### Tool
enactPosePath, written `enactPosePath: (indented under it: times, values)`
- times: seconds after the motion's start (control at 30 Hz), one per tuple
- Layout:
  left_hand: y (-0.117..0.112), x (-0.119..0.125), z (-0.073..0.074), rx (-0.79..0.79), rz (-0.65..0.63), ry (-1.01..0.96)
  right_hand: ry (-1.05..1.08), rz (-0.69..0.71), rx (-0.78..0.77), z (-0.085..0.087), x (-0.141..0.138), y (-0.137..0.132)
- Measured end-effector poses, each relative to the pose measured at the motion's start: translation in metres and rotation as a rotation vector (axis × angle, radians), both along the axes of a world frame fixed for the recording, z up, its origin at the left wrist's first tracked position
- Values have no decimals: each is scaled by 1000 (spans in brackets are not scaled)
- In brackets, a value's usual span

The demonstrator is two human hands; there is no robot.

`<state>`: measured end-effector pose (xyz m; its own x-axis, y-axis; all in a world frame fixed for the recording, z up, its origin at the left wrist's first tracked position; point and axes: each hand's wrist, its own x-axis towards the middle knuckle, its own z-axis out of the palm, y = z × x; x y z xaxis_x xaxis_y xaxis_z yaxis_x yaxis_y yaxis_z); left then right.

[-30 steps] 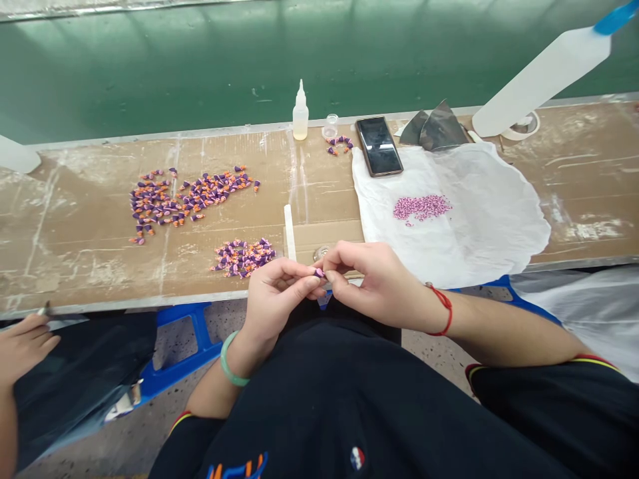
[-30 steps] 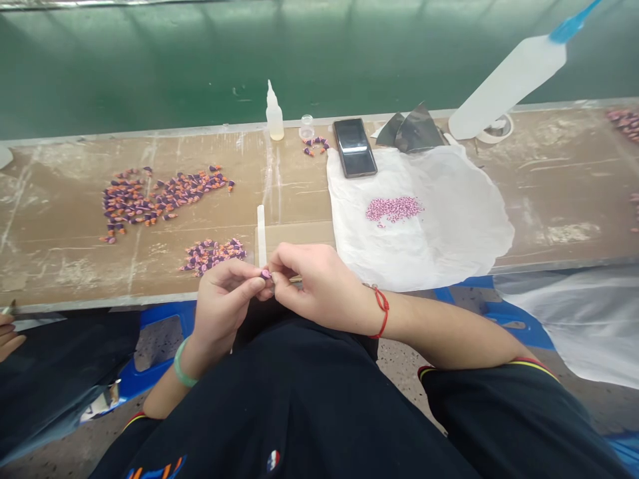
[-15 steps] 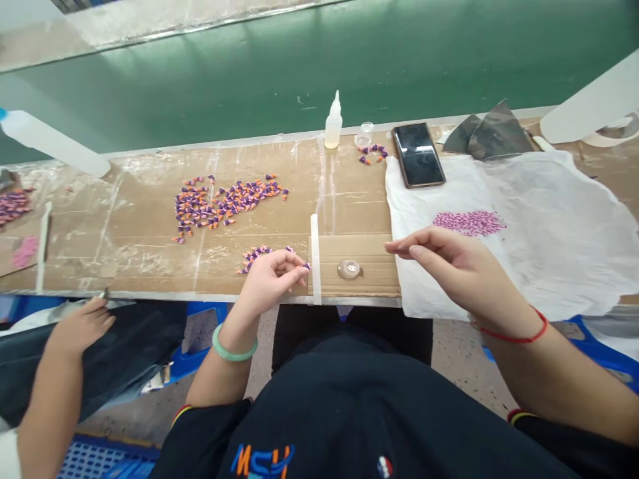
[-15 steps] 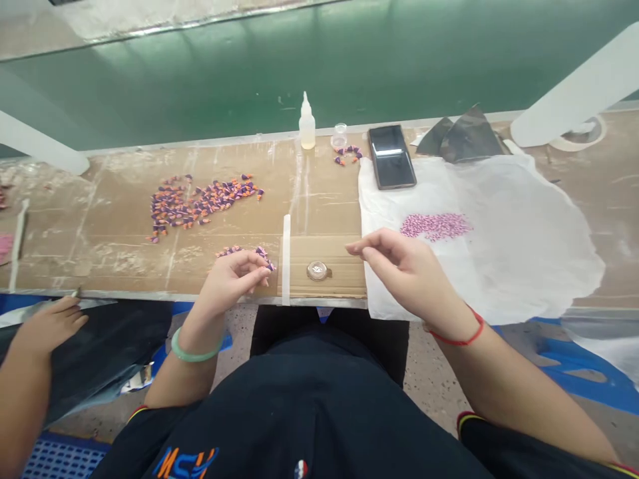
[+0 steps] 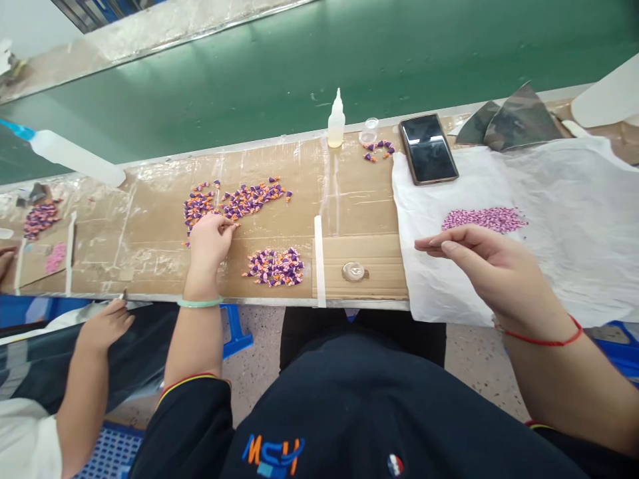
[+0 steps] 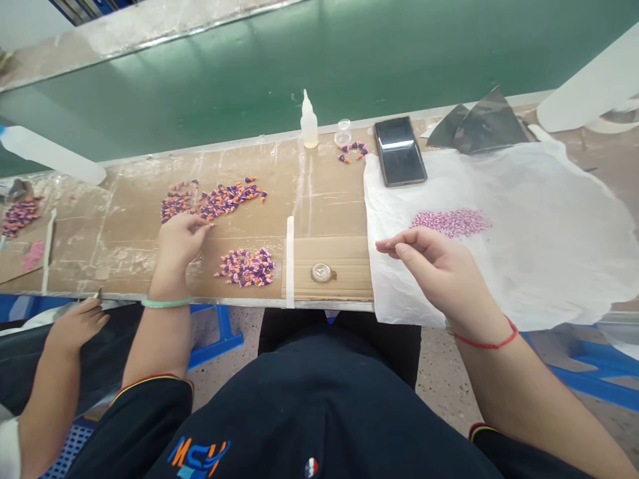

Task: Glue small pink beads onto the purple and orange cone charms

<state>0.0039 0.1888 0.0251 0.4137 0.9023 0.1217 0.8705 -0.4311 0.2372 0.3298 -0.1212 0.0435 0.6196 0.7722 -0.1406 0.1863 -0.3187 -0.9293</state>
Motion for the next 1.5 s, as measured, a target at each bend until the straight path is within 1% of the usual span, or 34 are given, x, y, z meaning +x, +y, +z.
enactPosePath:
  times: [0.13, 0.23, 0.3, 0.4, 0.47, 0.53, 0.63, 0.7, 0.8, 0.87, 0.97, 1.07, 1.17, 1.27, 1.4, 1.5]
  values:
    - [3, 4, 1, -48, -16, 54, -1, -94, 59, 1, 6, -5]
    - [4, 6, 8, -161, -7, 67, -19, -156, 116, 2, 14, -10]
    - [5, 7, 12, -227, -23, 49, -39, -178, 143, 0, 21, -15]
    - [3, 9, 16, -232, -20, 32, -94, -214, 173, -6, 31, -24]
    - [-2, 11, 18, -197, -11, 17, -154, -229, 173, -12, 38, -29]
    - [-10, 11, 21, -153, 1, -47, -295, -195, 106, -19, 46, -33]
    - [-25, 9, 26, -62, -52, -182, -535, -96, -42, -31, 58, -36]
    - [-36, 8, 31, -76, -48, -249, -610, -52, -91, -39, 64, -36]
    - [-54, 9, 39, -247, 41, -346, -663, -22, -119, -49, 70, -33]
    - [-68, 11, 44, -358, 35, -411, -694, -5, -131, -53, 73, -30]
    - [-88, 14, 47, -490, -68, -481, -731, 30, -144, -55, 76, -26]
    - [-107, 18, 46, -564, -185, -528, -761, 75, -161, -55, 78, -22]
    - [-124, 25, 45, -644, -257, -540, -780, 126, -178, -53, 79, -18]
    - [-140, 35, 42, -691, -316, -587, -784, 158, -183, -53, 79, -15]
    - [-158, 49, 34, -772, -401, -735, -751, 133, -165, -54, 76, -17]
    - [-170, 63, 27, -872, -413, -828, -687, 100, -116, -48, 67, -21]
